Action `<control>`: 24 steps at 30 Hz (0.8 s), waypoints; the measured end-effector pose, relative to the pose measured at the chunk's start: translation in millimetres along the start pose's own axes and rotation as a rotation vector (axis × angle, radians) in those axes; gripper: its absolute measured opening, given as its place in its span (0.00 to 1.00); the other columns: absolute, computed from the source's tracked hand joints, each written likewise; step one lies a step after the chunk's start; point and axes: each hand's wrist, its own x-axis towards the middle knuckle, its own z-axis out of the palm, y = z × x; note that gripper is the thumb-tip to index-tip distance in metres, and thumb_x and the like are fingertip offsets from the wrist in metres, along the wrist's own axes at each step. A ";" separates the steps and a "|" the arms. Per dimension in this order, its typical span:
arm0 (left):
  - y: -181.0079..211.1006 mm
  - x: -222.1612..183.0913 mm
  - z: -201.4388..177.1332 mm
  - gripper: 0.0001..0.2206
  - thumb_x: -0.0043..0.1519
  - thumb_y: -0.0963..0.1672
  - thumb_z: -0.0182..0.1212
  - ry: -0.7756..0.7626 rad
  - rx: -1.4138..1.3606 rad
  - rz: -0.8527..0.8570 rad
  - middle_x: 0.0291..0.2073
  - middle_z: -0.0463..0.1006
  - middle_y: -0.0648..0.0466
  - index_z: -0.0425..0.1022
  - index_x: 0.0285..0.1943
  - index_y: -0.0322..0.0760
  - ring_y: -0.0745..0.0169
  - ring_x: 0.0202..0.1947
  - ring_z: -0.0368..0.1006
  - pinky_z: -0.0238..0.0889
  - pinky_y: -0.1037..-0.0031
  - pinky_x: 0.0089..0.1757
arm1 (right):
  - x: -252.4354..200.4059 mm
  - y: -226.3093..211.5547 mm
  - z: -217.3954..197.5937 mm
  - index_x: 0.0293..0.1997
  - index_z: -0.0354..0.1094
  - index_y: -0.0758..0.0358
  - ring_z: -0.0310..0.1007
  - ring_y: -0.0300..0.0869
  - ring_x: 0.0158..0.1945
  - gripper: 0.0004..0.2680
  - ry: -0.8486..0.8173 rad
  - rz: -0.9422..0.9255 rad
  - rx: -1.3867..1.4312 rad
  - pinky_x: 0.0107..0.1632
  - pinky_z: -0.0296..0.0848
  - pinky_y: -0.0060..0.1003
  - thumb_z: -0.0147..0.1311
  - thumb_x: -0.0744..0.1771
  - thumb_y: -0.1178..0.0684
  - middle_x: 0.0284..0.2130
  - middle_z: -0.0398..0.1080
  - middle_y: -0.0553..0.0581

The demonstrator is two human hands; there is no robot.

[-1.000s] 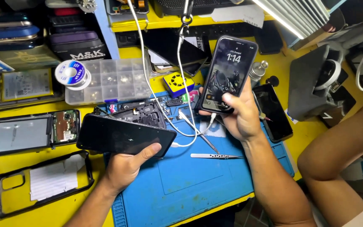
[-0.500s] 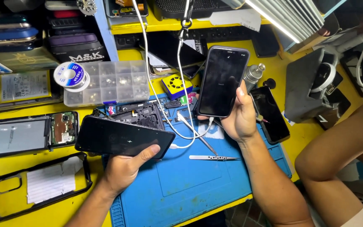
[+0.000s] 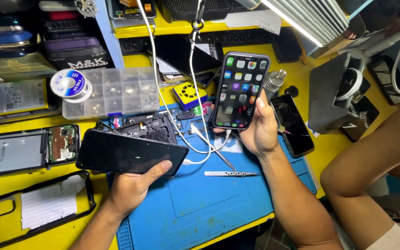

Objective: Assembling internal components of a mobile phone and testing its functionality by booting it up and using the touchscreen.

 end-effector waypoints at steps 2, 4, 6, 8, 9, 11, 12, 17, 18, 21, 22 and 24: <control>-3.5 -0.2 0.5 0.12 0.55 0.44 0.71 -0.008 -0.007 0.035 0.48 0.87 0.54 0.86 0.47 0.38 0.64 0.53 0.80 0.65 0.73 0.63 | -0.3 -0.5 0.7 0.76 0.43 0.53 0.62 0.77 0.64 0.23 0.005 -0.001 -0.010 0.42 0.77 0.78 0.47 0.71 0.47 0.65 0.56 0.68; -9.8 0.0 1.2 0.13 0.55 0.43 0.71 -0.001 0.007 0.074 0.49 0.86 0.52 0.85 0.48 0.37 0.63 0.53 0.80 0.65 0.72 0.63 | 0.5 -2.6 4.6 0.74 0.45 0.54 0.63 0.78 0.63 0.22 0.015 0.003 0.012 0.41 0.77 0.78 0.48 0.70 0.50 0.64 0.57 0.69; -6.3 -0.9 1.2 0.12 0.55 0.43 0.71 0.002 0.008 0.077 0.48 0.87 0.53 0.86 0.47 0.37 0.64 0.52 0.81 0.66 0.73 0.63 | 0.3 -4.7 10.1 0.74 0.45 0.55 0.65 0.77 0.61 0.24 0.042 0.001 -0.027 0.41 0.78 0.77 0.50 0.68 0.54 0.62 0.58 0.70; -4.0 -1.4 0.7 0.11 0.55 0.42 0.71 0.007 0.008 0.081 0.47 0.87 0.53 0.86 0.45 0.37 0.65 0.51 0.81 0.67 0.74 0.62 | 0.6 -5.6 12.0 0.73 0.45 0.57 0.67 0.76 0.60 0.26 0.067 -0.001 -0.066 0.40 0.79 0.76 0.51 0.66 0.58 0.60 0.59 0.70; -3.6 -1.4 0.3 0.12 0.55 0.43 0.71 0.007 0.022 0.071 0.48 0.87 0.54 0.86 0.47 0.37 0.66 0.52 0.80 0.65 0.75 0.63 | 0.7 -5.4 11.0 0.73 0.46 0.57 0.66 0.76 0.60 0.26 0.074 0.000 -0.064 0.40 0.78 0.77 0.51 0.65 0.60 0.60 0.59 0.70; -5.0 -0.8 0.5 0.13 0.54 0.43 0.72 0.007 0.038 0.064 0.49 0.86 0.54 0.86 0.48 0.36 0.67 0.53 0.80 0.64 0.76 0.64 | 1.3 -5.6 9.2 0.72 0.46 0.58 0.65 0.76 0.60 0.27 0.080 -0.002 -0.062 0.40 0.78 0.78 0.51 0.64 0.62 0.60 0.59 0.70; -7.3 -0.8 1.0 0.13 0.54 0.43 0.71 0.011 0.019 0.063 0.49 0.86 0.54 0.86 0.48 0.37 0.66 0.53 0.80 0.64 0.74 0.63 | 1.0 -5.5 8.3 0.73 0.46 0.56 0.63 0.80 0.61 0.26 0.081 0.009 -0.040 0.40 0.77 0.78 0.48 0.65 0.63 0.62 0.57 0.72; -10.3 -0.2 1.7 0.14 0.55 0.43 0.71 0.012 -0.010 0.088 0.49 0.86 0.52 0.84 0.49 0.36 0.63 0.53 0.79 0.64 0.72 0.63 | 1.0 -5.0 7.7 0.73 0.47 0.58 0.65 0.75 0.60 0.26 0.105 0.009 -0.043 0.41 0.76 0.79 0.45 0.64 0.65 0.60 0.59 0.71; -11.9 -0.2 1.7 0.14 0.55 0.43 0.71 0.009 -0.004 0.095 0.50 0.86 0.52 0.84 0.49 0.36 0.63 0.53 0.79 0.64 0.72 0.63 | 0.6 -4.9 6.7 0.74 0.45 0.57 0.64 0.76 0.62 0.29 0.082 0.006 -0.054 0.42 0.76 0.80 0.45 0.63 0.66 0.61 0.59 0.71; -7.5 -0.9 0.0 0.13 0.55 0.43 0.71 0.005 0.025 0.086 0.49 0.86 0.53 0.85 0.48 0.37 0.64 0.53 0.79 0.64 0.73 0.63 | -0.1 -4.4 5.8 0.74 0.44 0.58 0.63 0.74 0.62 0.31 0.062 -0.003 -0.074 0.42 0.78 0.78 0.46 0.61 0.67 0.60 0.58 0.70; -4.5 -0.9 -0.9 0.13 0.54 0.43 0.72 0.004 0.047 0.071 0.49 0.86 0.54 0.86 0.47 0.37 0.65 0.52 0.80 0.65 0.74 0.63 | 0.4 -4.3 6.0 0.73 0.45 0.59 0.63 0.71 0.62 0.31 0.063 -0.010 -0.083 0.40 0.79 0.77 0.46 0.60 0.67 0.59 0.57 0.69; -5.9 -1.3 -0.2 0.12 0.54 0.43 0.72 0.007 0.030 0.062 0.48 0.87 0.54 0.86 0.47 0.37 0.65 0.52 0.80 0.65 0.74 0.63 | 0.0 -6.2 11.3 0.74 0.44 0.58 0.64 0.74 0.62 0.31 0.048 -0.009 -0.090 0.41 0.79 0.75 0.49 0.61 0.66 0.60 0.58 0.70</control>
